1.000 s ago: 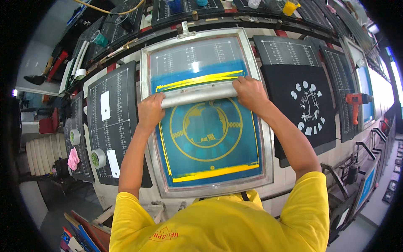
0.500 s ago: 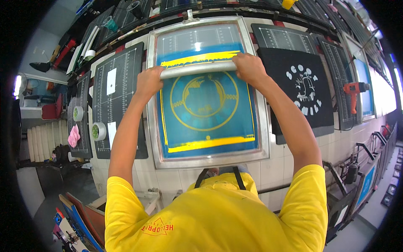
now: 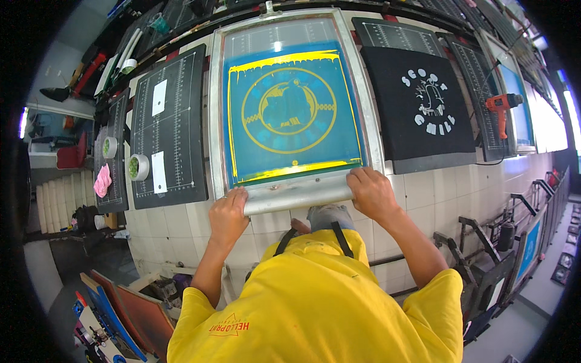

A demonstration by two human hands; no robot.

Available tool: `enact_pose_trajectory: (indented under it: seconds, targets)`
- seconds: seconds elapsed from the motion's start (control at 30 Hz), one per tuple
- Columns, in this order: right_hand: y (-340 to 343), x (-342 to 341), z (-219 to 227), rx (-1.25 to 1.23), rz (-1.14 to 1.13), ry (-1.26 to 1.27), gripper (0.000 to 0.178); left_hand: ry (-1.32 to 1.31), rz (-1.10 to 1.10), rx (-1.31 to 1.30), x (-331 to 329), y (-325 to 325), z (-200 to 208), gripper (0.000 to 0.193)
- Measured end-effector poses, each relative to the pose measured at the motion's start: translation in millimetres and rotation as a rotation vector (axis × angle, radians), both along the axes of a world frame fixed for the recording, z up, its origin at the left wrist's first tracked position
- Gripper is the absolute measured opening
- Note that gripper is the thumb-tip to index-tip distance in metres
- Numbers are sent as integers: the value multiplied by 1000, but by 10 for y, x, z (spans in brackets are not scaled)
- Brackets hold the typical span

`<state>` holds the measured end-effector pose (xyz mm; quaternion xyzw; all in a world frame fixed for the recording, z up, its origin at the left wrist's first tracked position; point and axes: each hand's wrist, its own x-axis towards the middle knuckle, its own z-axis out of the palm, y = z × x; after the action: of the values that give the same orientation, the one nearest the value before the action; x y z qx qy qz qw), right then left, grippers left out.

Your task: The person stirs yellow ink in a cup, pours it onto a screen printing frame, and then uses a squeegee to spread the ink across the mesh to print a design onto a black t-shirt.

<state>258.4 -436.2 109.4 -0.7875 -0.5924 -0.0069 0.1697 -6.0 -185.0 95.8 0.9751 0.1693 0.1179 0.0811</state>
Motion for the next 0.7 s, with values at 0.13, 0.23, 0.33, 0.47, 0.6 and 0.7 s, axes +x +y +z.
enact_pose_trajectory:
  seconds: [0.13,0.23,0.33,0.47,0.6,0.7]
  targets:
    - [-3,-33,-109,-60,-31,-35,27,-41,-18,29,9,-5,-168,37]
    - [117,88,-221,-48,-29,-98,28,-76,-23,64,131,145,-280,38]
    - [346,313,-246,-71,-21,-90,28,-51,-30,58,343,411,-296,35]
    - [898,800,-196,-76,-20,-85,31,-42,-74,81,898,1007,-246,25]
    - [1412,1298,-242,-34,-15,-125,33,-64,-69,119,1398,1554,-330,38]
    - [1768,1691,-290,-32,-18,-153,31,-83,-55,116,1773,1931,-338,37]
